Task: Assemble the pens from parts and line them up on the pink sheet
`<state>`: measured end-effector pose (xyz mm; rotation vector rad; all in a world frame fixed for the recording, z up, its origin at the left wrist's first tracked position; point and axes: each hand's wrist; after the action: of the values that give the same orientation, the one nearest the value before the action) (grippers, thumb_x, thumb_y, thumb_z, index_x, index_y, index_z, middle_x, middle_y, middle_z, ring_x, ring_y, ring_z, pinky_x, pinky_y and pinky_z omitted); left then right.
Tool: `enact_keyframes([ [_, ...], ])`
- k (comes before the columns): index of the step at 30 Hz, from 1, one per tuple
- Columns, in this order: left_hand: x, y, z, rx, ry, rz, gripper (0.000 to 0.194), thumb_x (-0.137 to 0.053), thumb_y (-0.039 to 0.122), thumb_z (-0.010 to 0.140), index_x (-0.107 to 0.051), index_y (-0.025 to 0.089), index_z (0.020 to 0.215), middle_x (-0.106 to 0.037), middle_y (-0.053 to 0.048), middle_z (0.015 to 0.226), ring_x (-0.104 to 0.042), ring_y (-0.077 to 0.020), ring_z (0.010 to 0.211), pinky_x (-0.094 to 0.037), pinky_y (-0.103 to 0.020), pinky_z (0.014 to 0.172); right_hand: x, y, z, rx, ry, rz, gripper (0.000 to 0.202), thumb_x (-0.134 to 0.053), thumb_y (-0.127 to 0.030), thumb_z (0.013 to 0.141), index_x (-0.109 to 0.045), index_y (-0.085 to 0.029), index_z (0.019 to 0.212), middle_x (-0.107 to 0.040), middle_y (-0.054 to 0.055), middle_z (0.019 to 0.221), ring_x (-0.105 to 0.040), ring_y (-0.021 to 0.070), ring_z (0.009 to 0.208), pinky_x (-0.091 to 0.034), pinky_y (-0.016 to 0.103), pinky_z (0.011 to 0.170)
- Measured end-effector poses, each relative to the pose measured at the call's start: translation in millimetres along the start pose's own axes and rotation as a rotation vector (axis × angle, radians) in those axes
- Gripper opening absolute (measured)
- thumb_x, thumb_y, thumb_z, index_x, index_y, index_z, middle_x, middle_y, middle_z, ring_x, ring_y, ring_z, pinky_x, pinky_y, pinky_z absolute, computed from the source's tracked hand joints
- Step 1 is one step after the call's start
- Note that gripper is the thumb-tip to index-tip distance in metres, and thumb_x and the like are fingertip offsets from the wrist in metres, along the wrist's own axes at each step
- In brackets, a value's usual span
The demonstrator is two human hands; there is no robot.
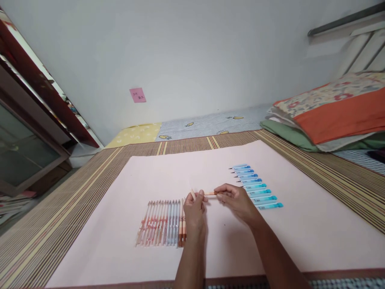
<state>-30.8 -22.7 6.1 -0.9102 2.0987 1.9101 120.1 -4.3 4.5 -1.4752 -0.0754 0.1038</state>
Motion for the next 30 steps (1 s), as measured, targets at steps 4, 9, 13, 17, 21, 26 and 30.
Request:
enact_keyframes([
  [4, 1.2, 1.2, 0.1, -0.024, 0.033, -0.013, 0.052, -0.088, 0.053, 0.055, -0.057, 0.015, 0.069, -0.054, 0.006, 0.054, -0.023, -0.0004, 0.038, -0.013, -0.019, 0.040, -2.6, 0.2, 1.1, -0.014, 0.017, 0.101, 0.035, -0.083, -0.040, 0.070, -0.073, -0.017, 0.095, -0.075, 0.008, 0.088, -0.067, 0.0194, 0.076, -0.054, 0.033, 0.069],
  [9, 6.6, -1.3, 1.0, -0.123, -0.037, 0.103, 0.042, -0.082, 0.050, 0.069, -0.063, 0.014, 0.077, -0.055, 0.004, 0.057, -0.029, -0.0029, 0.043, -0.019, -0.019, 0.044, -7.0, 8.6, 3.0, -0.026, 0.071, 0.065, 0.030, -0.076, -0.044, 0.078, -0.072, -0.016, 0.088, -0.068, 0.003, 0.065, -0.060, 0.0150, 0.057, -0.050, 0.030, 0.056],
  [13, 9.7, -3.8, 2.5, -0.171, -0.012, 0.169, 0.037, -0.079, 0.047, 0.074, -0.065, 0.014, 0.082, -0.064, 0.000, 0.068, -0.031, -0.0035, 0.046, -0.022, -0.020, 0.045, -7.3, 11.7, 3.8, -0.018, 0.076, 0.098, 0.030, -0.078, -0.045, 0.076, -0.072, -0.017, 0.087, -0.069, 0.003, 0.072, -0.058, 0.0135, 0.058, -0.048, 0.028, 0.054],
  [17, 5.0, -0.5, -2.8, -0.189, -0.058, 0.182, 0.034, -0.080, 0.043, 0.074, -0.067, 0.015, 0.088, -0.065, -0.001, 0.072, -0.045, -0.0072, 0.053, -0.036, -0.021, 0.053, -10.7, 9.0, 2.1, -0.023, 0.030, 0.130, 0.033, -0.080, -0.047, 0.074, -0.072, -0.017, 0.088, -0.068, 0.001, 0.067, -0.060, 0.0141, 0.059, -0.049, 0.029, 0.059],
  [21, -2.0, 8.3, -13.3, -0.244, -0.083, 0.200, 0.030, -0.082, 0.039, 0.073, -0.069, 0.016, 0.087, -0.067, -0.002, 0.080, -0.059, -0.0130, 0.073, -0.046, -0.024, 0.069, -13.0, 7.3, -0.3, -0.086, -0.080, 0.224, 0.036, -0.079, -0.050, 0.076, -0.073, -0.017, 0.090, -0.069, 0.003, 0.072, -0.060, 0.0136, 0.060, -0.049, 0.028, 0.059],
  [26, -9.4, 16.0, -25.9, -0.271, -0.175, 0.288, 0.020, -0.080, 0.033, 0.075, -0.075, 0.017, 0.086, -0.068, -0.003, 0.076, -0.058, -0.0153, 0.070, -0.046, -0.025, 0.067, -17.4, 4.4, -3.6, -0.103, -0.175, 0.409, 0.034, -0.076, -0.045, 0.082, -0.075, -0.019, 0.104, -0.074, 0.007, 0.093, -0.068, 0.0184, 0.084, -0.053, 0.034, 0.084],
  [30, -12.1, 16.1, -30.1, -0.299, -0.171, 0.302, 0.017, -0.082, 0.032, 0.072, -0.075, 0.017, 0.079, -0.063, -0.001, 0.070, -0.053, -0.0143, 0.065, -0.043, -0.024, 0.062, -23.6, 0.6, -5.4, -0.130, -0.191, 0.436, 0.038, -0.078, -0.048, 0.080, -0.075, -0.020, 0.106, -0.075, 0.011, 0.106, -0.069, 0.0245, 0.102, -0.051, 0.040, 0.098],
])
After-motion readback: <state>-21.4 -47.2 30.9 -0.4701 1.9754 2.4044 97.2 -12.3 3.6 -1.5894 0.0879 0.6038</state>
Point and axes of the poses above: each hand's wrist, its own z-axis towards the middle knuckle, its own x-axis out of the back of the hand, y = z × x
